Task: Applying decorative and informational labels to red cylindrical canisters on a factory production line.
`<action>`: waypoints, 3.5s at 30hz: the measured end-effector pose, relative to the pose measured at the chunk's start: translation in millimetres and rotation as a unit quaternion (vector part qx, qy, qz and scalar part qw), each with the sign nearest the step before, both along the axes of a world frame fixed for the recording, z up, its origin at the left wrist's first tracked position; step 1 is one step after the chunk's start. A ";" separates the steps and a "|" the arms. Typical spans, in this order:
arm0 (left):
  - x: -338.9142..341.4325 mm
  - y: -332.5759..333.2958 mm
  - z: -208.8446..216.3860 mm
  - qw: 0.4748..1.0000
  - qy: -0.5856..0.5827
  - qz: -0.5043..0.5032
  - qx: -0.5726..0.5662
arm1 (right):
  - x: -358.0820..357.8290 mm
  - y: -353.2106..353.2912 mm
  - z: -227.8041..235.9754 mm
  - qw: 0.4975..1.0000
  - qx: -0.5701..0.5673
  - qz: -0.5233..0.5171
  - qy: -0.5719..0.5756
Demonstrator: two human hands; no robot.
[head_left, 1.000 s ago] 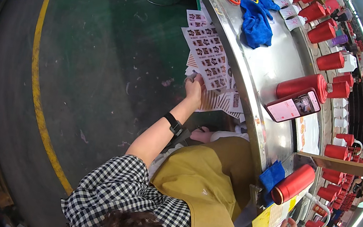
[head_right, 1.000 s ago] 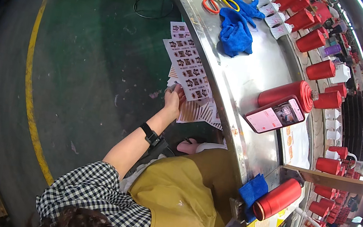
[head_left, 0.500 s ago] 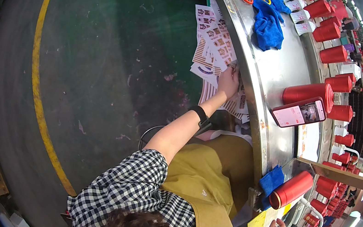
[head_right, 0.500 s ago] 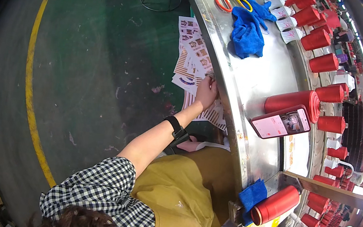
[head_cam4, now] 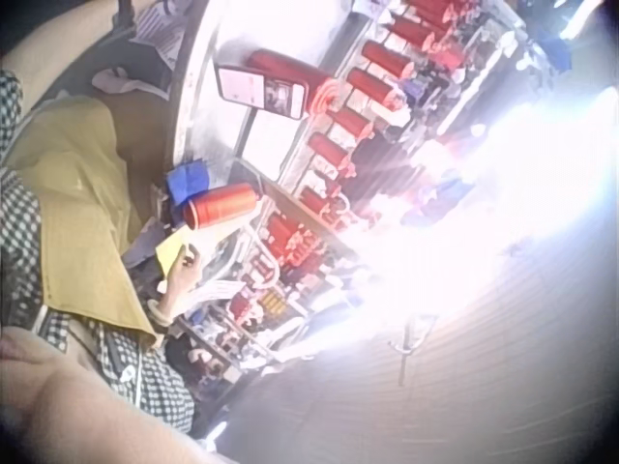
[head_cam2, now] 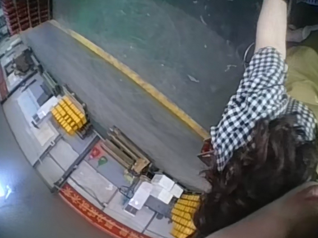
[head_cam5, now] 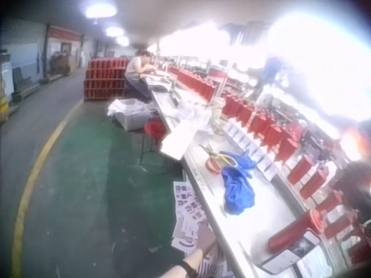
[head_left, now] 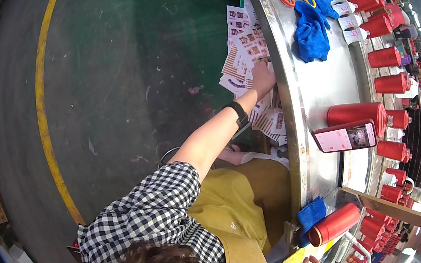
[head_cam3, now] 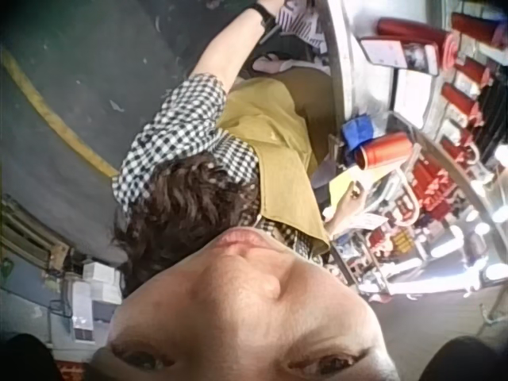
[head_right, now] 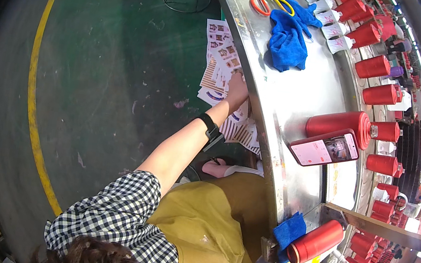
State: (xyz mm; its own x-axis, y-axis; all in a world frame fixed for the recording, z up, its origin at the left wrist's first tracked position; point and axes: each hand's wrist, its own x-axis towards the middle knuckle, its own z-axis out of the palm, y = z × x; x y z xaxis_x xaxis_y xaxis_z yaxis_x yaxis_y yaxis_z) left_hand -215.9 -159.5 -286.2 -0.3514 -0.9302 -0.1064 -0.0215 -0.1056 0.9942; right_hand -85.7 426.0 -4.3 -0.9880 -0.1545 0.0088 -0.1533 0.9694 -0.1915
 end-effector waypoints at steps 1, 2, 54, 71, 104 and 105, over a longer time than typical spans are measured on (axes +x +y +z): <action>-3.5 -0.7 3.6 0.997 -0.072 -0.001 -0.018 | 0.3 0.2 1.0 1.000 0.004 0.002 -0.002; -3.7 -3.1 5.8 0.997 -0.071 -0.004 -0.015 | 0.7 0.6 1.8 1.000 0.009 0.004 -0.004; -1.6 -15.2 1.0 0.965 0.101 0.049 0.238 | 30.9 -7.8 -31.1 0.998 -0.048 -0.040 -0.018; 102.5 14.4 -2.3 0.921 0.236 0.096 0.295 | 30.0 1.2 -30.5 0.995 -0.078 -0.056 -0.032; 320.8 38.9 5.4 0.968 0.195 -0.032 0.152 | 21.7 -115.1 29.5 0.969 -0.226 0.097 -0.034; 327.3 43.0 25.7 0.968 0.189 -0.059 0.153 | 17.5 -124.9 35.1 0.963 -0.233 0.134 -0.036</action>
